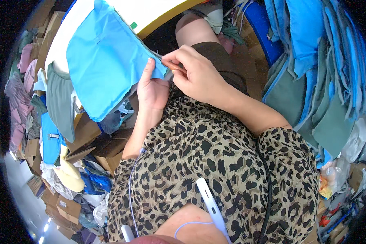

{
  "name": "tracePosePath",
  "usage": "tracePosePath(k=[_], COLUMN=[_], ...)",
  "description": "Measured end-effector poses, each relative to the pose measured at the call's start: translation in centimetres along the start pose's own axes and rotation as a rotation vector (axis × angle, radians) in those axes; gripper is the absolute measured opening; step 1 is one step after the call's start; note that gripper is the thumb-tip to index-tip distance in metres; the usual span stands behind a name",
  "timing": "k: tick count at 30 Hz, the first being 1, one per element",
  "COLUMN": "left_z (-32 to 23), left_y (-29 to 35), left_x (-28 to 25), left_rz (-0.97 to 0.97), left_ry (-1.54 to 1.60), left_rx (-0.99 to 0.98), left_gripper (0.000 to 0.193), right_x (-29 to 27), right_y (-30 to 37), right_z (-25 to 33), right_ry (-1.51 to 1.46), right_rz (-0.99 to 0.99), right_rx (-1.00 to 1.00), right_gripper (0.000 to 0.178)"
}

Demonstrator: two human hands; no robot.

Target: Assembling fabric bag components by aligning linings and using an awl for fine adjustments.

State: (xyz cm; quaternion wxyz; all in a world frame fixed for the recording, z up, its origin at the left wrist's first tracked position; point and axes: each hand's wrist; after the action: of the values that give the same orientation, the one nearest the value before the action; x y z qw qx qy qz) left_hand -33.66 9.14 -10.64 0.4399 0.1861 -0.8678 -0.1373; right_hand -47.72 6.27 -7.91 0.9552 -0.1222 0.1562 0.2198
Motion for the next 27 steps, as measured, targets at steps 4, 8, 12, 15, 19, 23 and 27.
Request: tracePosePath(k=[4, 8, 12, 15, 19, 23, 27], left_z=[0.0, -0.2, -0.1, 0.0, 0.0, -0.1, 0.2], left_y=[-0.1, -0.1, -0.5, -0.2, -0.2, -0.4, -0.6], left_x=[-0.2, -0.1, -1.0, -0.4, -0.2, -0.7, -1.0], left_rz=[0.004, -0.022, 0.000, -0.007, -0.015, -0.021, -0.016], left_ry=[-0.043, -0.029, -0.004, -0.032, -0.078, -0.038, -0.029], left_rx=[0.012, 0.021, 0.025, 0.026, 0.004, 0.010, -0.011], left_gripper=[0.029, 0.032, 0.035, 0.036, 0.035, 0.033, 0.035], right_x=[0.4, 0.1, -0.5, 0.1, 0.4, -0.4, -0.2], right_y=[-1.0, -0.7, -0.2, -0.5, -1.5, -0.7, -0.4], right_z=[-0.5, -0.5, 0.2, -0.3, -1.2, -0.5, -0.5], right_ry=[-0.015, -0.032, -0.031, -0.030, -0.069, -0.084, -0.074], right_rz=[-0.044, -0.044, 0.037, -0.007, -0.063, 0.000, 0.000], right_rx=[-0.051, -0.019, 0.036, 0.005, -0.040, 0.035, 0.035], right_gripper=[0.023, 0.022, 0.022, 0.022, 0.020, 0.021, 0.021])
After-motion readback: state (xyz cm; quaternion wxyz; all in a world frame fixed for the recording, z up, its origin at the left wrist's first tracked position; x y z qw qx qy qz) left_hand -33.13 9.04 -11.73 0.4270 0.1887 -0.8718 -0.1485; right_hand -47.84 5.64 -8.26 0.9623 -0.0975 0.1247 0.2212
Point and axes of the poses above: each hand's wrist, its own y-axis away from the middle knuckle, its own x-axis out of the palm, z = x × y, and after that the axes turned 3 degrees about y, right-handed
